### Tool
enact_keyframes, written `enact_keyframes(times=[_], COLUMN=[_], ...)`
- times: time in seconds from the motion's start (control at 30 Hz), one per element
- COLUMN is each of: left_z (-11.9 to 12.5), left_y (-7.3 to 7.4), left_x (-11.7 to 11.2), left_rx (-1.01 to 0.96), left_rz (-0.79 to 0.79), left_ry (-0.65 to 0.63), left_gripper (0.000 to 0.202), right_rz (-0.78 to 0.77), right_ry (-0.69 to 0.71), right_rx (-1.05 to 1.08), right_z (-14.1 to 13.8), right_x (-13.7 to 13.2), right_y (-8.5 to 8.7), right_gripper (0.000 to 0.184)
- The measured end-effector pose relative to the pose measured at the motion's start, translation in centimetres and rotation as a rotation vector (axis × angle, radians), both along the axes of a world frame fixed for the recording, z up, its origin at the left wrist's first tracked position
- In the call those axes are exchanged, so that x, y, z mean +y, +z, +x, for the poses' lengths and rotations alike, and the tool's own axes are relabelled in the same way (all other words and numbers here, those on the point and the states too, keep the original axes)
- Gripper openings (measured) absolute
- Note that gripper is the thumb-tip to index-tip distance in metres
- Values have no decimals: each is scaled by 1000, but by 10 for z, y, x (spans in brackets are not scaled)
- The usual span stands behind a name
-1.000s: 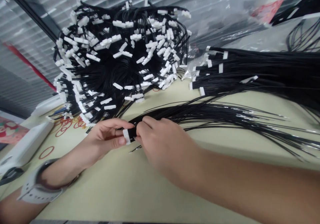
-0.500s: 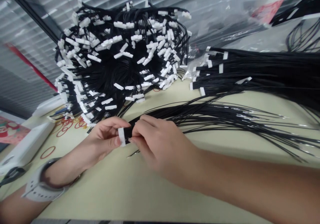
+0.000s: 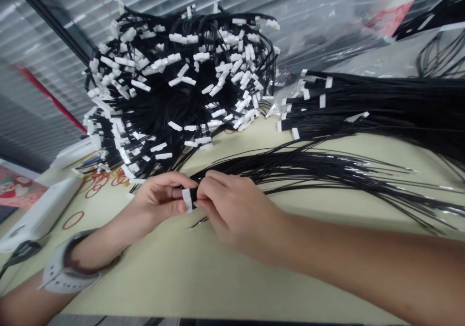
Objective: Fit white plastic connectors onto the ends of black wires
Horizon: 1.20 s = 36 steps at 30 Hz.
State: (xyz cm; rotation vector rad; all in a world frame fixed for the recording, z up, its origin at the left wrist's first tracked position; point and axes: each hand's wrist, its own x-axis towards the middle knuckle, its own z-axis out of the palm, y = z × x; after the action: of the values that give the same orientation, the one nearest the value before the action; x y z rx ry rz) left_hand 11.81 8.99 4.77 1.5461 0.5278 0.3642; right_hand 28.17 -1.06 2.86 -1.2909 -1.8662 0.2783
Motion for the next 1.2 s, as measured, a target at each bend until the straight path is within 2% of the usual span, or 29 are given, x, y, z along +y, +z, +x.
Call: enact_keyframes(times=[0.2, 0.37, 0.6, 0.83, 1.2], left_z=[4, 5, 4, 4, 4], left_y=[-3, -3, -2, -1, -1], left_x=[2, 3, 1, -1, 1], left_rx=[11, 30, 37, 52, 74], left_rz=[33, 34, 26, 24, 24], left_ry=[94, 139, 107, 83, 57], left_gripper=[21, 21, 20, 20, 18], right_rz=[-87, 41, 141, 107, 63], right_ry=[-64, -151, -130, -135, -129], right_rx=[-7, -76, -146, -136, -234], right_z=[3, 8, 8, 7, 10], right_x=[6, 8, 10, 9, 5], right_y=[-1, 1, -3, 0, 5], right_gripper=[13, 17, 8, 5, 6])
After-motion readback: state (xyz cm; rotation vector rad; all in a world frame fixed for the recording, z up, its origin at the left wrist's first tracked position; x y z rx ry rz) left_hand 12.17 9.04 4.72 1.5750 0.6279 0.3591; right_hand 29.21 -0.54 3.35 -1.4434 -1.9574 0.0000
